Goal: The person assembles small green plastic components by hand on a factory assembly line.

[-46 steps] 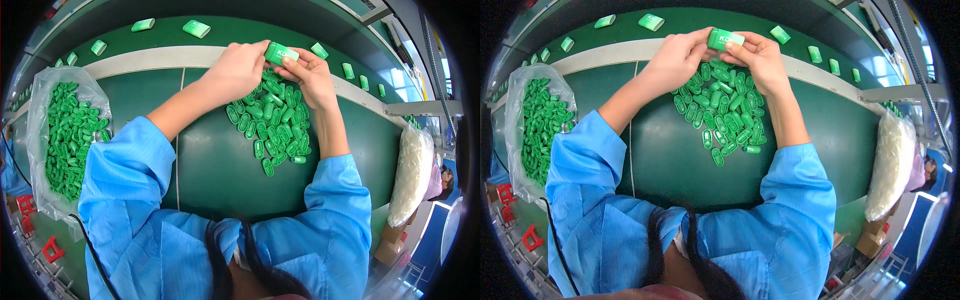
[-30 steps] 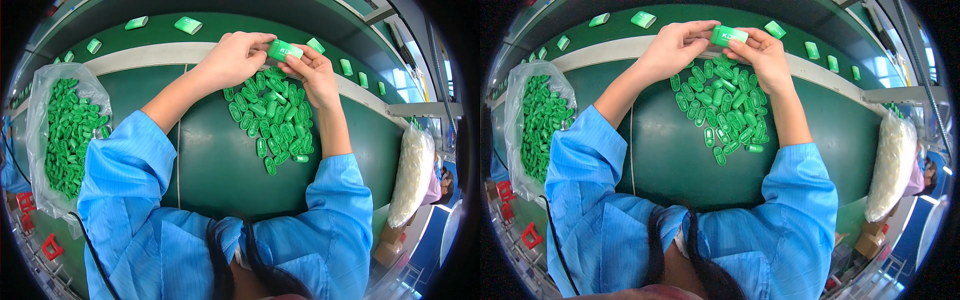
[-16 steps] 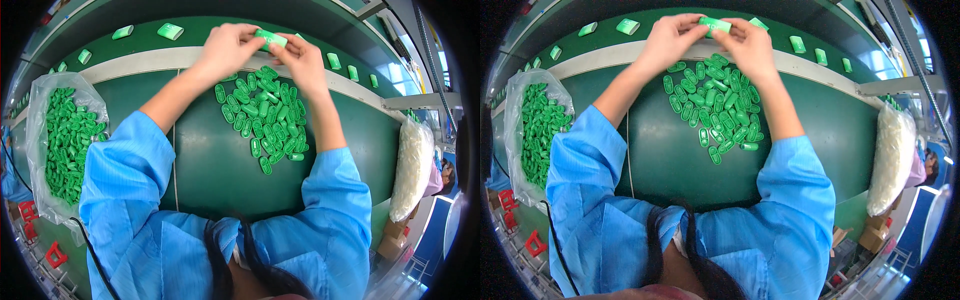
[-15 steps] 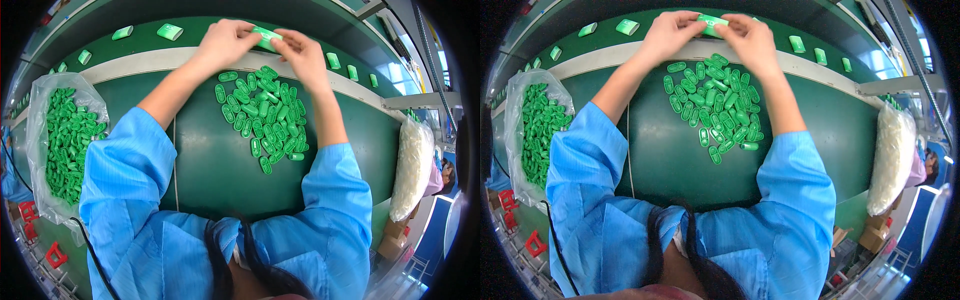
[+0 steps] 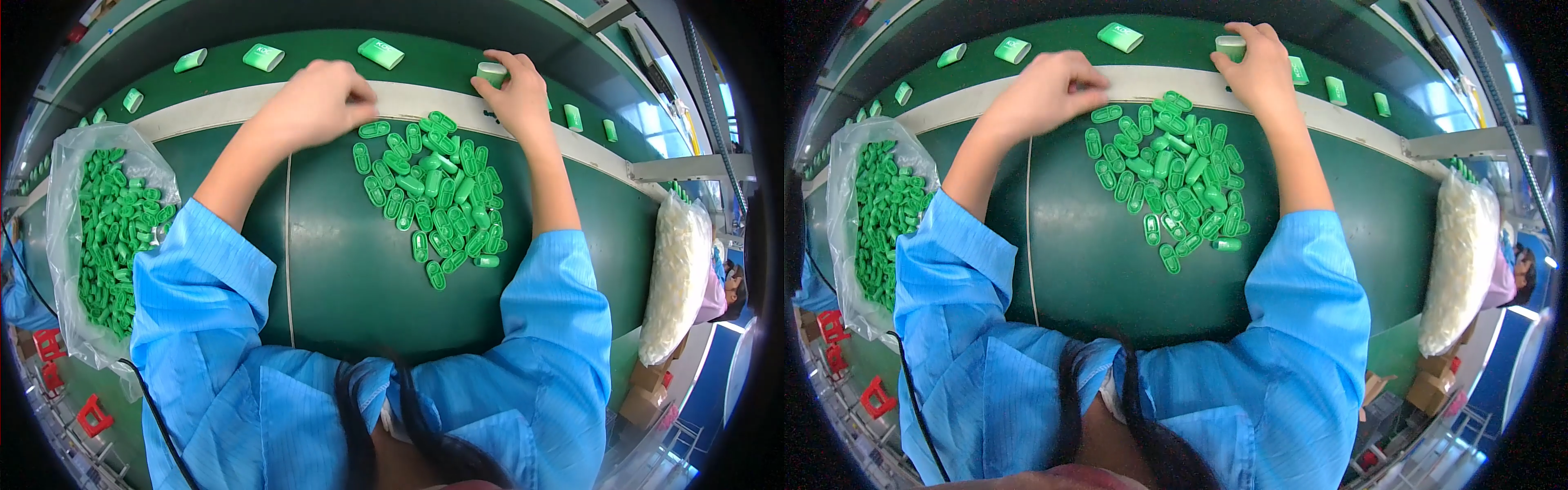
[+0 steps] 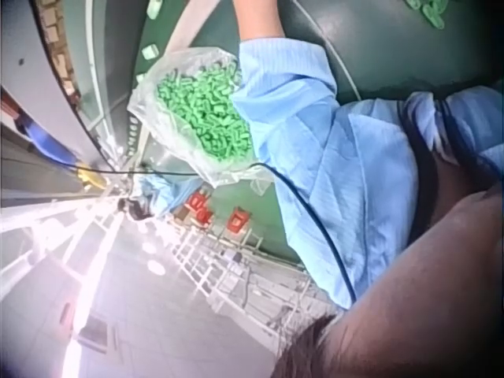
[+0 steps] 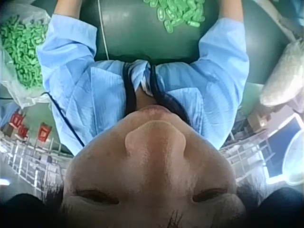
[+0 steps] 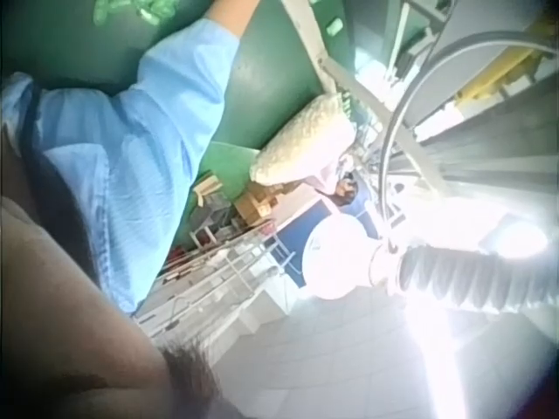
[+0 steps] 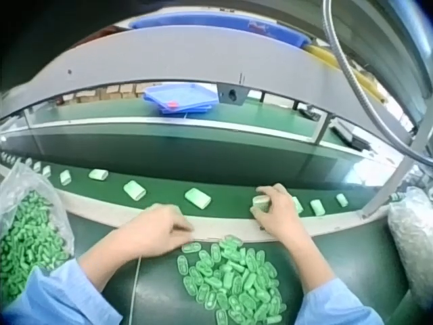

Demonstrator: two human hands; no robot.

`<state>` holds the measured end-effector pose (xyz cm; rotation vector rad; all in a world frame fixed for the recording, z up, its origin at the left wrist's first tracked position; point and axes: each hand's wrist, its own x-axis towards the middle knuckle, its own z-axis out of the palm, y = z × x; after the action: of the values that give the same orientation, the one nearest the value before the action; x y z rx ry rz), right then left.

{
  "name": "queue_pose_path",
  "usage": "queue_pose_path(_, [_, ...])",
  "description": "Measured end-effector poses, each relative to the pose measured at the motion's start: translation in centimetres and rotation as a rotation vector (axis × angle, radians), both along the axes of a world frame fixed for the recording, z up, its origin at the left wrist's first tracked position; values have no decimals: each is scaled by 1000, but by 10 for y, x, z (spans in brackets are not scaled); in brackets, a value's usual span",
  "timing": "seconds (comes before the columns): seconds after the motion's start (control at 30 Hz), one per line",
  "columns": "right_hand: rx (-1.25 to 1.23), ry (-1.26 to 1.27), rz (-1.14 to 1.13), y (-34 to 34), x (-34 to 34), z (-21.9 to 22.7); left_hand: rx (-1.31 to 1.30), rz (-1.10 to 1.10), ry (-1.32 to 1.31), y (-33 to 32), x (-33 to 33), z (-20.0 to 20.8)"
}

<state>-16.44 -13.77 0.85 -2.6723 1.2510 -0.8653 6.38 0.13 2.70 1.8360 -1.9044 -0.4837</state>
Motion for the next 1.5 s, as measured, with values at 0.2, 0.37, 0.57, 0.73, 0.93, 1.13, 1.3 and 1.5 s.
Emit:
queue_pose_path(0.2, [834, -387, 145, 31, 10, 12, 14, -56, 46, 6, -20, 3])
queue_pose_path(0.37, [1206, -846, 298, 41, 16, 0, -6, 53, 672, -28, -25, -18])
queue_pose_path(0.57, [1107, -871, 268, 46, 20, -6, -88, 68, 836, -31, -42, -34])
queue_pose_path(0.73, [1028, -858, 300, 52, 24, -2, -87, 132, 730, -26, -39, -21])
queue_pose_path(0.93, [936, -852, 296, 52, 26, -2, -122, 122, 817, -28, -41, -27])
queue_pose_path(1.13, [1055, -868, 287, 53, 23, -2, -44, 92, 1063, -29, -37, -30])
queue_pose_path(1.3, [1149, -862, 286, 44, 17, -9, -4, 113, 1190, -28, -37, -26])
queue_pose_path(1.5, [1135, -889, 358, 47, 19, -6, -70, 71, 1030, -27, -36, -27])
